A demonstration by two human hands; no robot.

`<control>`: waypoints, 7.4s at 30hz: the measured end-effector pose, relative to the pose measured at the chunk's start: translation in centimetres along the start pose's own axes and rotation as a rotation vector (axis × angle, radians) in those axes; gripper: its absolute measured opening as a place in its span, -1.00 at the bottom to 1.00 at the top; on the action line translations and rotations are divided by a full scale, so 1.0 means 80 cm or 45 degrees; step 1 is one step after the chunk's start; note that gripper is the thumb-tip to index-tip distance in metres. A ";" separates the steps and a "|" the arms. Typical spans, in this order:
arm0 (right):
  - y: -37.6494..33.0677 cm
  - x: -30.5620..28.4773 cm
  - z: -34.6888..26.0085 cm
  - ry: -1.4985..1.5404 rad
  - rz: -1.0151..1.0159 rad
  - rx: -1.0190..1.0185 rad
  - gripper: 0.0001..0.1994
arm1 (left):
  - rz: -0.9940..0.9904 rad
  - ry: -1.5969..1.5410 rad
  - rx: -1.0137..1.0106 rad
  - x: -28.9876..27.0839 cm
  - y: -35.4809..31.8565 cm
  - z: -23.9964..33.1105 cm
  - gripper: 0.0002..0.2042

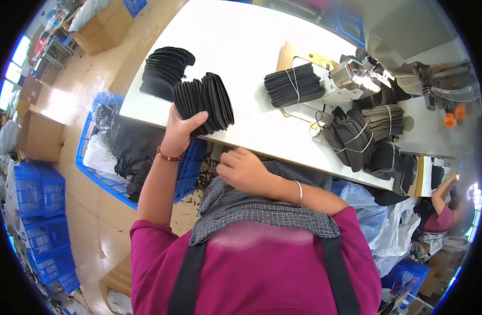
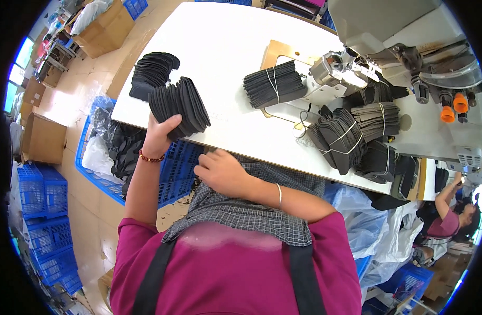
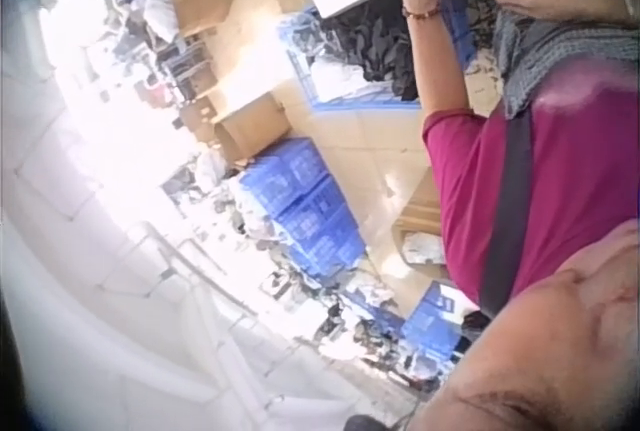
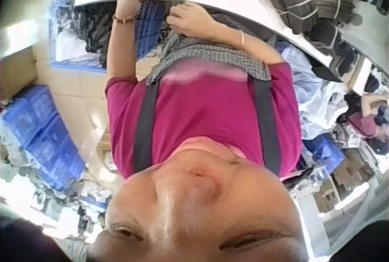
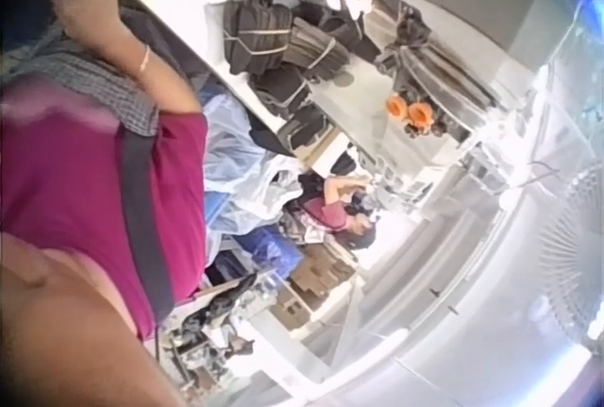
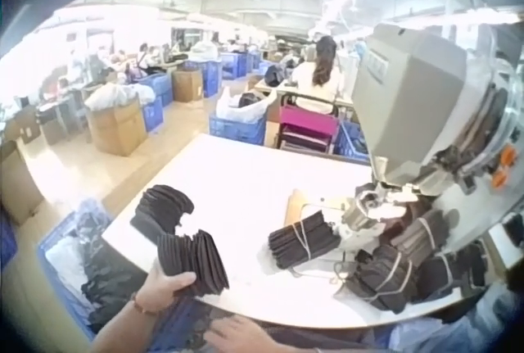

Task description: Organizing and counting a stack of black fabric shoe upper components at a manufacturing workbench.

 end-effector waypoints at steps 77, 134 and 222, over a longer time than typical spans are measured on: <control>0.027 -0.113 -0.021 0.211 0.552 0.121 -0.78 | -0.313 -1.058 -0.550 0.024 0.025 -0.024 -0.39; -0.015 -0.101 0.065 -0.057 0.516 0.309 -0.02 | -0.752 1.963 0.831 0.089 0.042 0.058 0.09; -0.075 -0.117 0.039 0.996 0.388 0.739 -0.68 | -0.102 -1.134 -0.571 0.092 -0.088 -0.089 -0.34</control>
Point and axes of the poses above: each hand's wrist, its own y-axis towards the middle knuckle, its own x-axis out of the palm, z = x × y, the point moved 3 cm from there along y, towards the middle knuckle, and after that the axes turned 3 degrees about -z, right-handed, at the moved point
